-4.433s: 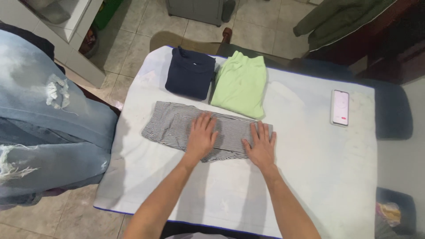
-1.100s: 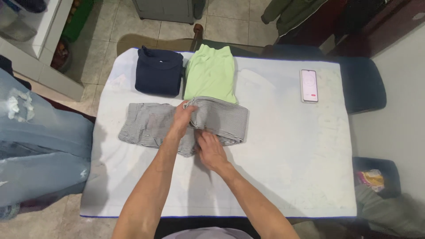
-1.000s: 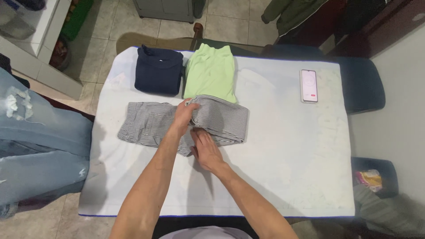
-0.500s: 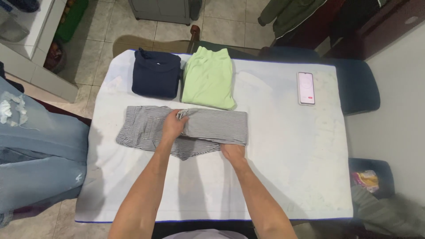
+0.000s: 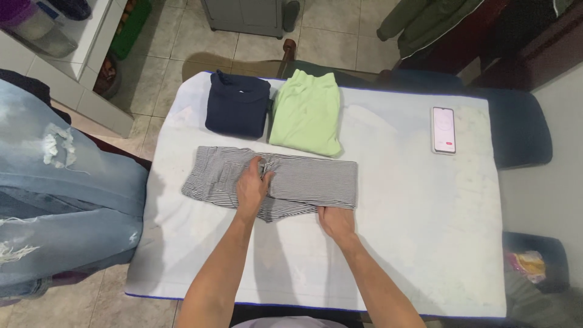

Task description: The person folds a pair of striped pants on a white table, smoothing and aligning the legs before folding them into a compact rectangle. They then pick up a pair of light blue jeans, fold them, and place them on the table.

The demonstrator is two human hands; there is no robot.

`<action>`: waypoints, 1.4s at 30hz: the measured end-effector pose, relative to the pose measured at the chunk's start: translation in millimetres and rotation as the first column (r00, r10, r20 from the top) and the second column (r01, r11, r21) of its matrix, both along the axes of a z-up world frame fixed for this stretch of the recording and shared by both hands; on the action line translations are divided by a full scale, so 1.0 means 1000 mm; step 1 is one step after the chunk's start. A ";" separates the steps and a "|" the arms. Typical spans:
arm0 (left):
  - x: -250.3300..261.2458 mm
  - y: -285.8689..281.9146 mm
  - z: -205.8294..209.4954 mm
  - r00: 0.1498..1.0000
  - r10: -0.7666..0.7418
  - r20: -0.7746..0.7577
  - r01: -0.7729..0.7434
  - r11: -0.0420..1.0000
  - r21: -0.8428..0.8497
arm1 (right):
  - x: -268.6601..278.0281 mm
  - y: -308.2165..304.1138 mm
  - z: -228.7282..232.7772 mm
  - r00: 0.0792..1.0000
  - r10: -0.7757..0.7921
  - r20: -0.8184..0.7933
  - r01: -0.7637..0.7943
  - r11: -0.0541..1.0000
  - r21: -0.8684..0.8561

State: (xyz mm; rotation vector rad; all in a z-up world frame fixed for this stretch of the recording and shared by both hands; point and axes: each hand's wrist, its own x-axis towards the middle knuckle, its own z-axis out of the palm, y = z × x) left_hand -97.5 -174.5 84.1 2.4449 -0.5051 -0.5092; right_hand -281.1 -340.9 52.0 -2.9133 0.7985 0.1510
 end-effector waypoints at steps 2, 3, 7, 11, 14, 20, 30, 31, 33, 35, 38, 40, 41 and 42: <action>0.000 0.000 -0.024 0.997 0.010 0.073 -0.010 1.000 0.007 | -0.027 0.004 -0.048 0.998 0.029 0.057 -0.032 0.998 0.052; 0.000 0.000 -0.035 0.989 0.018 0.146 -0.020 1.000 0.015 | -0.041 0.006 -0.072 0.992 0.055 0.116 -0.067 0.992 0.103; -0.018 0.004 -0.026 0.893 0.016 0.450 -0.025 1.000 0.015 | -0.063 0.013 -0.012 0.976 0.026 0.215 -0.082 0.963 0.256; -0.048 0.004 -0.020 0.851 -0.294 0.435 0.253 0.956 0.151 | -0.071 -0.011 -0.019 0.788 -0.486 0.378 0.267 0.823 0.500; -0.057 0.005 -0.036 0.832 -0.392 0.393 0.323 0.918 0.231 | -0.046 -0.027 0.019 0.658 -0.709 0.252 0.431 0.630 0.646; -0.061 0.005 -0.053 0.834 -0.410 0.369 0.321 0.904 0.282 | -0.020 -0.048 0.016 0.668 -0.744 -0.029 0.543 0.459 0.703; -0.054 0.007 -0.058 0.873 -0.434 0.223 0.376 0.890 0.259 | -0.014 -0.048 0.030 0.644 -0.761 -0.078 0.426 0.271 0.863; -0.053 0.009 -0.055 0.877 -0.425 0.224 0.366 0.893 0.260 | -0.011 -0.041 0.039 0.651 -0.755 -0.078 0.422 0.275 0.864; -0.054 0.009 -0.050 0.877 -0.437 0.201 0.378 0.885 0.272 | -0.006 -0.030 0.057 0.585 -0.809 -0.060 0.237 0.100 0.966; -0.053 0.010 -0.047 0.880 -0.435 0.193 0.379 0.885 0.269 | 0.006 -0.018 0.075 0.570 -0.820 -0.058 0.175 0.052 0.983; -0.053 0.011 -0.047 0.880 -0.438 0.182 0.386 0.884 0.262 | 0.022 -0.009 0.076 0.550 -0.834 -0.052 0.092 -0.001 0.996; -0.052 0.013 -0.046 0.879 -0.440 0.183 0.388 0.885 0.258 | 0.032 0.001 0.080 0.550 -0.834 -0.044 0.070 -0.006 0.998; -0.052 0.014 -0.045 0.874 -0.442 0.202 0.393 0.887 0.242 | 0.038 0.009 0.087 0.563 -0.826 -0.025 0.051 0.004 0.999; -0.052 0.015 -0.043 0.869 -0.443 0.221 0.396 0.890 0.225 | 0.044 0.017 0.095 0.578 -0.816 -0.006 0.032 0.015 0.999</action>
